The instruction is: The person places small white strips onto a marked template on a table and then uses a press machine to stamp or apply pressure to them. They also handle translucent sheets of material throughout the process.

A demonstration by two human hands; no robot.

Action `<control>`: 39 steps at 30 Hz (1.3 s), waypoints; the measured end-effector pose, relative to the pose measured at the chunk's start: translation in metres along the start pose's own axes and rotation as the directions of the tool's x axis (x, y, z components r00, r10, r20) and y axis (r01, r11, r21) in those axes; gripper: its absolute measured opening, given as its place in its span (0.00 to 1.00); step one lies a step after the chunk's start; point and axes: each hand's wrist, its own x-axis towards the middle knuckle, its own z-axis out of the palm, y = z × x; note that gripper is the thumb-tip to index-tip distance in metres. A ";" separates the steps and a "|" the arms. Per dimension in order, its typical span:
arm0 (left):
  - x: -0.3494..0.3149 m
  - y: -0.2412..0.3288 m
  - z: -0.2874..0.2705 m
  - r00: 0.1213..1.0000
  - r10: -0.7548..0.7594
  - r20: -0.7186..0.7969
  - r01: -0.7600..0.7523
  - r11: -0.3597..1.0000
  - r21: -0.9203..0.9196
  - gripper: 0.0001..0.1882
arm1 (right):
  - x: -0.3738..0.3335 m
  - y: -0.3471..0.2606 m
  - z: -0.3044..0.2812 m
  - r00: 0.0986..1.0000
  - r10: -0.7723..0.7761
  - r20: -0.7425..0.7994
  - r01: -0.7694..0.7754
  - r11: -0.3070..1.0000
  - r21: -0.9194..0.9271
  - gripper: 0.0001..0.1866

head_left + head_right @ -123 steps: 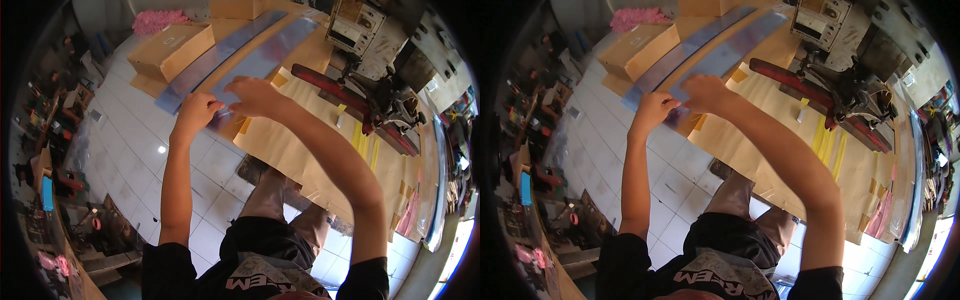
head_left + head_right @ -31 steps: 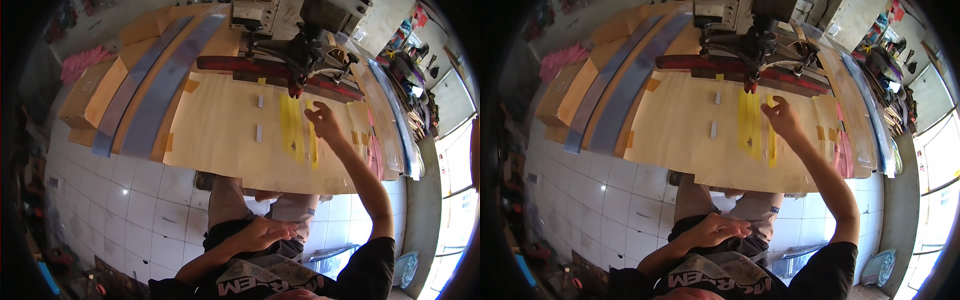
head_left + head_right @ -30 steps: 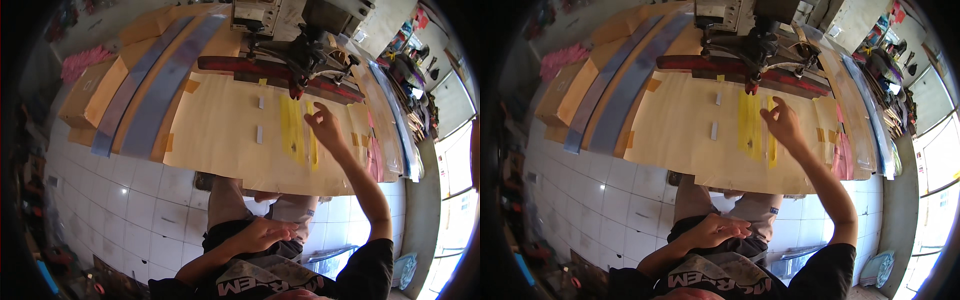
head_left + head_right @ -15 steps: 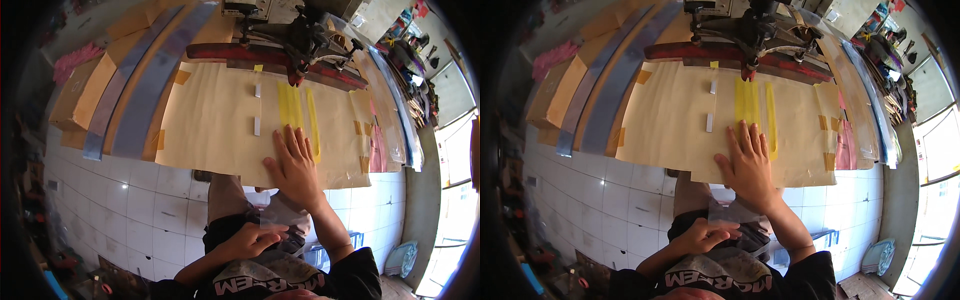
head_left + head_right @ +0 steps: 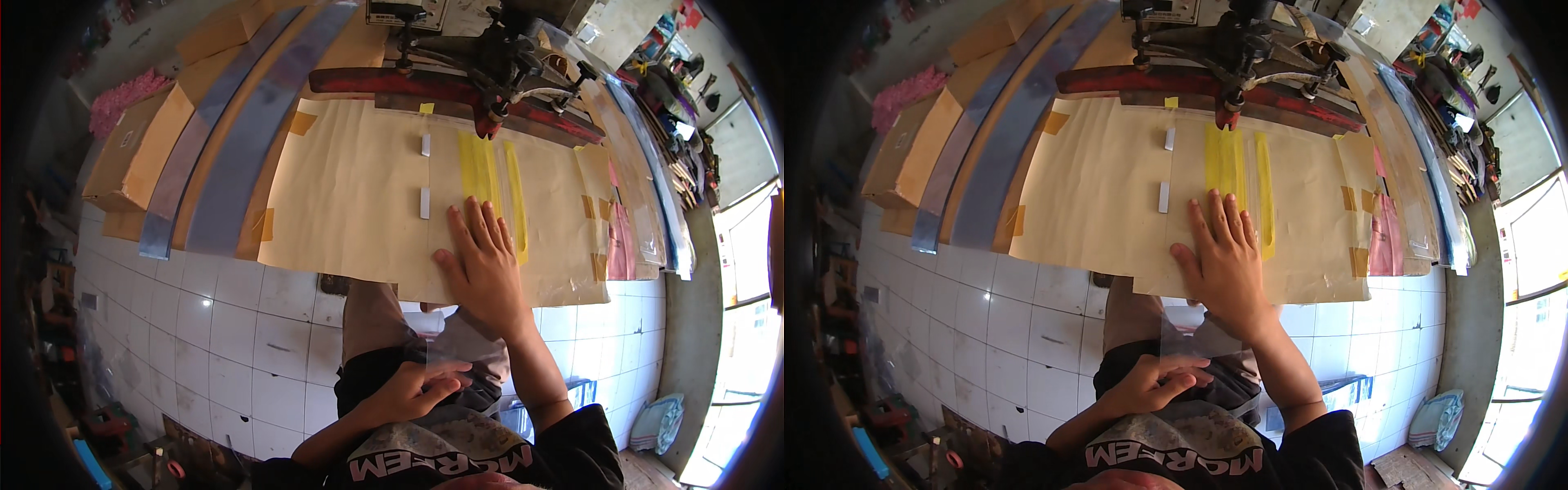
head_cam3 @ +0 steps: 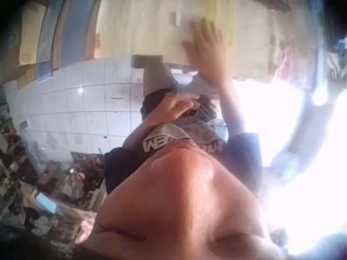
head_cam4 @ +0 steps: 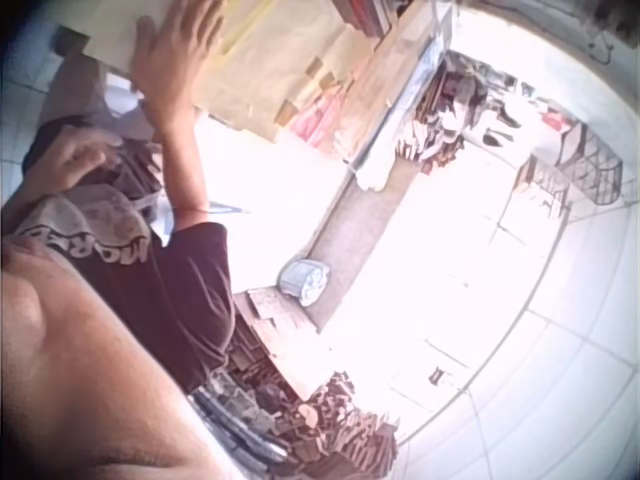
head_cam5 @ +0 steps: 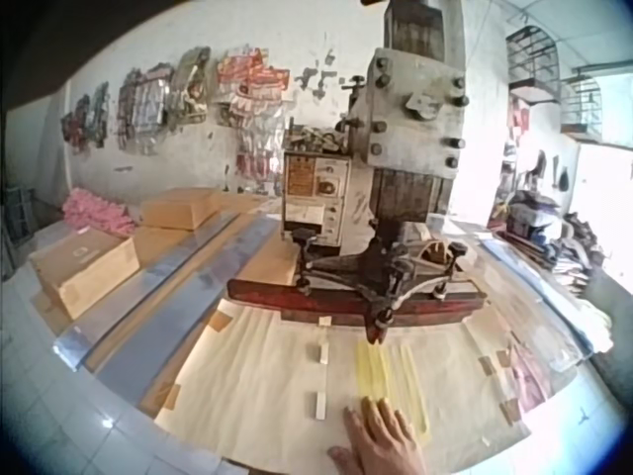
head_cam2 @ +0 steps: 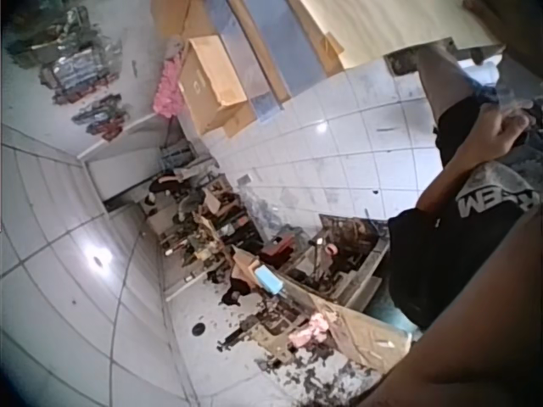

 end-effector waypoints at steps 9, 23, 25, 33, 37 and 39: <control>0.001 -0.008 -0.004 0.994 0.098 -0.058 -0.098 0.995 -0.004 0.18 | 0.003 0.002 0.004 0.997 -0.023 -0.067 0.023 1.000 -0.004 0.30; 0.002 -0.009 -0.004 0.996 0.073 -0.056 -0.075 0.997 -0.026 0.18 | 0.004 0.005 0.007 0.997 -0.035 -0.072 0.034 0.999 -0.018 0.31; 0.002 -0.010 -0.004 0.996 0.068 -0.053 -0.070 0.997 -0.023 0.18 | 0.004 0.005 0.007 0.997 -0.037 -0.069 0.036 0.999 -0.026 0.31; 0.003 -0.012 -0.003 0.996 0.073 -0.051 -0.074 0.997 -0.008 0.18 | 0.004 0.006 0.005 0.996 -0.044 -0.071 0.043 0.999 -0.013 0.31; 0.004 -0.012 -0.003 0.996 0.077 -0.051 -0.077 0.997 0.001 0.19 | 0.004 0.007 0.006 0.995 -0.050 -0.083 0.049 0.999 -0.010 0.31; 0.003 -0.013 -0.003 0.996 0.075 -0.056 -0.075 0.997 0.010 0.19 | 0.004 0.007 0.006 0.995 -0.050 -0.082 0.050 0.999 -0.007 0.31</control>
